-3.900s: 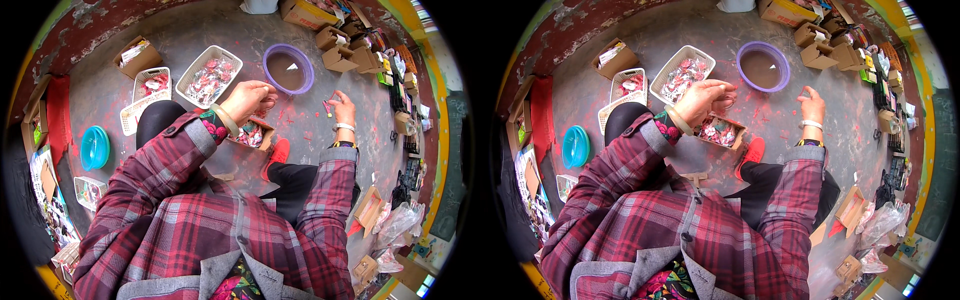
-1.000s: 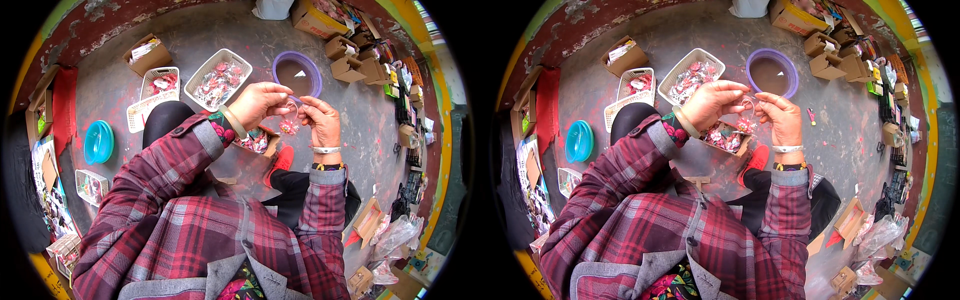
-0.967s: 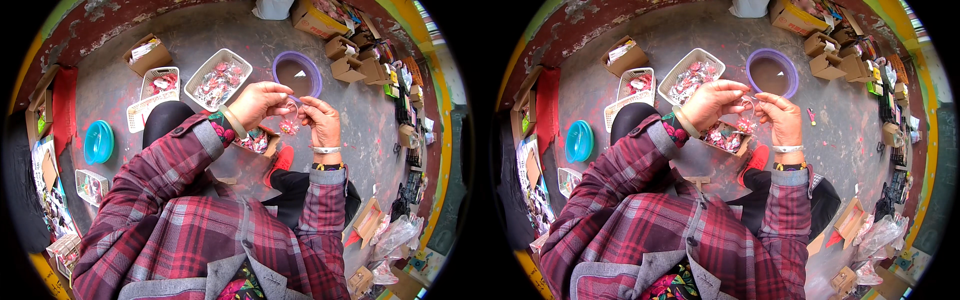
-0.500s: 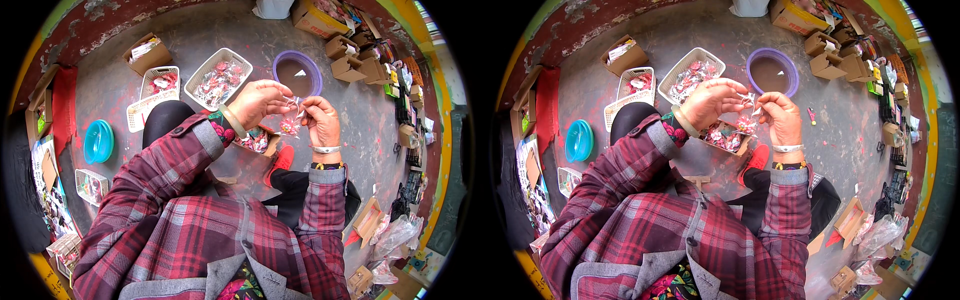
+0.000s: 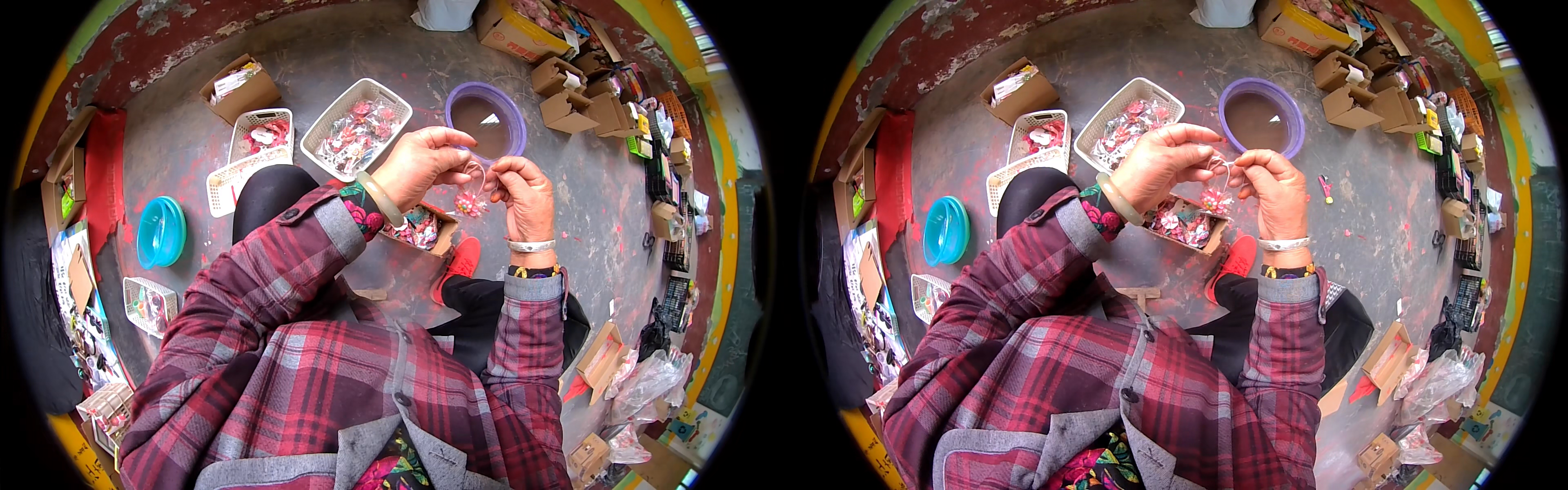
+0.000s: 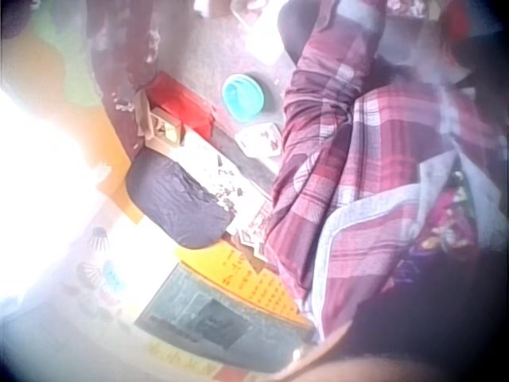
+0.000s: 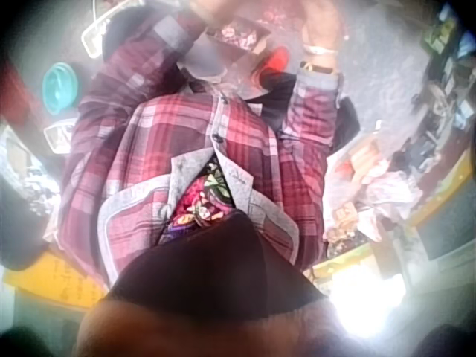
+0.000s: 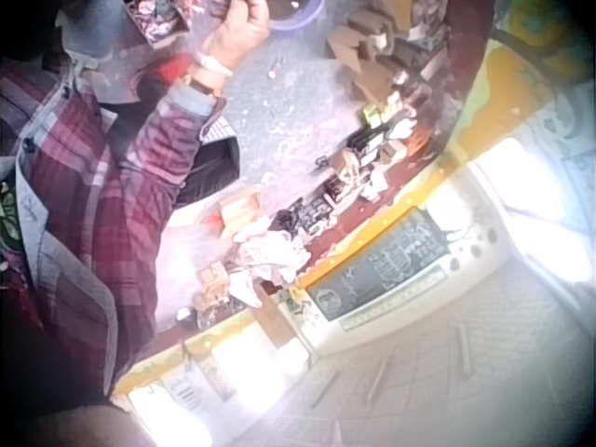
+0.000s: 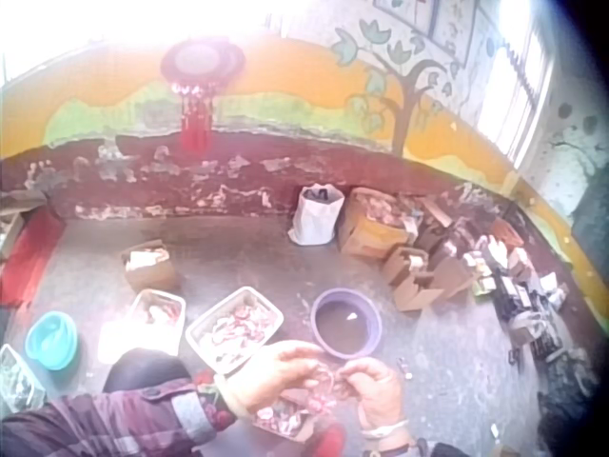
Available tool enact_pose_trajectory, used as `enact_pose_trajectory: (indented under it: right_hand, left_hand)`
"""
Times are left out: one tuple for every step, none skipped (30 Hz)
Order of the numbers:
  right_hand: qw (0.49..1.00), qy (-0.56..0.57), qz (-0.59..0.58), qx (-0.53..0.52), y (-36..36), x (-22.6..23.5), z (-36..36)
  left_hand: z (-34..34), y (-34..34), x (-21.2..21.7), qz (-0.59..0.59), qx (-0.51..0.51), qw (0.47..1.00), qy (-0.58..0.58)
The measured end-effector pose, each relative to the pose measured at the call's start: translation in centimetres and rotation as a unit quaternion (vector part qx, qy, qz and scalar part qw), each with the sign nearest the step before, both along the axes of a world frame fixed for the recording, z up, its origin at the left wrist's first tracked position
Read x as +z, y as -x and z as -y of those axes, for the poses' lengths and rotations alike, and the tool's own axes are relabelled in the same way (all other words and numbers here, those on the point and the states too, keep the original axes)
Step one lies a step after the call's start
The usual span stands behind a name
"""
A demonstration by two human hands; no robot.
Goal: The person sits on the floor and repeatedly picks small items from a white basket, wraps each one in clear plastic, and places the wrapped item into a cardboard box. The person handles items one at a time, using both hands to fold and seal the plastic around each object.
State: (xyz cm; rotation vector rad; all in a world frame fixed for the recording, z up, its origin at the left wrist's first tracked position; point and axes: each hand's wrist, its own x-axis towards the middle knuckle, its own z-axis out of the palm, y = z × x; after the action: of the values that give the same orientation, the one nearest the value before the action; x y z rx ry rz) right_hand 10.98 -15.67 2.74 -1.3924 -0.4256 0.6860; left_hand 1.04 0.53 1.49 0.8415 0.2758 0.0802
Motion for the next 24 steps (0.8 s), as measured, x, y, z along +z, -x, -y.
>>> enact_pose_trajectory:
  right_hand:
    - [1.0,0.005,0.002,-0.007,0.0,0.1,0.0]
    - [1.0,0.01,0.003,-0.013,0.0,0.2,0.0]
    - [1.0,0.003,-0.007,-0.026,0.1,0.6,-0.2]
    - [0.999,-0.004,-0.017,-0.04,0.1,1.1,-0.4]
    - [0.998,-0.011,-0.027,-0.053,0.1,1.4,-0.6]
    - [0.998,-0.008,-0.03,-0.046,0.2,1.5,-0.6]
    - [0.999,-0.005,-0.033,-0.038,0.3,1.5,-0.7]
    - [0.999,-0.002,-0.035,-0.03,0.4,1.5,-0.7]
    - [1.0,0.013,-0.015,-0.015,0.4,1.2,-0.7]
    - [1.0,0.029,0.006,-0.001,0.4,0.8,-0.6]
    - [0.999,0.044,0.027,0.014,0.4,0.5,-0.6]
    - [0.998,0.045,0.033,0.012,0.5,0.3,-0.6]
    - [0.998,0.047,0.04,0.01,0.5,0.2,-0.7]
    - [0.998,0.047,0.046,0.009,0.6,0.1,-0.7]
    - [0.998,0.042,0.043,0.005,0.6,0.0,-0.7]
    - [0.999,0.036,0.04,0.001,0.5,0.0,-0.7]
    - [0.999,0.031,0.038,-0.004,0.5,-0.1,-0.7]
    - [0.999,0.025,0.033,-0.01,0.5,-0.2,-0.7]
    - [0.999,0.02,0.028,-0.017,0.4,-0.3,-0.6]
    - [0.999,0.014,0.023,-0.023,0.4,-0.3,-0.6]
    - [0.999,0.016,0.028,-0.018,0.4,-0.3,-0.6]
    - [0.999,0.017,0.034,-0.014,0.3,-0.3,-0.6]
    - [0.999,0.02,0.04,-0.01,0.3,-0.3,-0.5]
    - [0.999,0.019,0.043,-0.01,0.5,-0.1,-0.5]
  left_hand:
    - [0.0,0.0,0.0,0.0,0.003,1.0,-0.003]
    - [0.1,0.0,0.0,0.004,0.011,1.0,-0.016]
    - [0.1,0.0,0.0,0.009,0.019,0.999,-0.03]
    - [0.2,0.0,0.0,0.013,0.026,0.999,-0.044]
    - [0.2,0.0,0.0,0.018,0.027,0.998,-0.051]
    - [0.2,0.0,-0.2,0.024,0.027,0.998,-0.059]
    - [0.2,-0.1,-0.3,0.029,0.028,0.997,-0.067]
    - [0.3,-0.1,-0.5,0.035,0.033,0.995,-0.084]
    - [0.5,-0.1,-0.7,0.04,0.038,0.993,-0.101]
    - [0.7,-0.1,-0.7,0.046,0.043,0.991,-0.118]
    - [0.9,-0.1,-0.7,0.049,0.041,0.99,-0.13]
    - [1.0,0.0,-0.6,0.052,0.039,0.988,-0.141]
    - [1.1,0.0,-0.6,0.055,0.037,0.986,-0.153]
    - [1.1,0.0,-0.7,0.057,0.035,0.985,-0.157]
    - [1.0,0.0,-0.7,0.059,0.034,0.985,-0.161]
    - [1.0,0.0,-0.8,0.061,0.033,0.984,-0.165]
    - [1.0,0.1,-0.7,0.065,0.03,0.986,-0.149]
    - [1.0,0.1,-0.6,0.069,0.028,0.988,-0.134]
    - [1.0,0.2,-0.4,0.073,0.025,0.99,-0.118]
    - [0.9,0.2,-0.3,0.07,0.02,0.99,-0.118]
    - [0.9,0.2,-0.1,0.068,0.016,0.99,-0.119]
    - [0.8,0.2,0.0,0.065,0.011,0.991,-0.12]
    - [0.8,0.2,0.1,0.045,-0.002,0.991,-0.127]
    - [0.6,0.1,0.1,0.025,-0.015,0.99,-0.135]
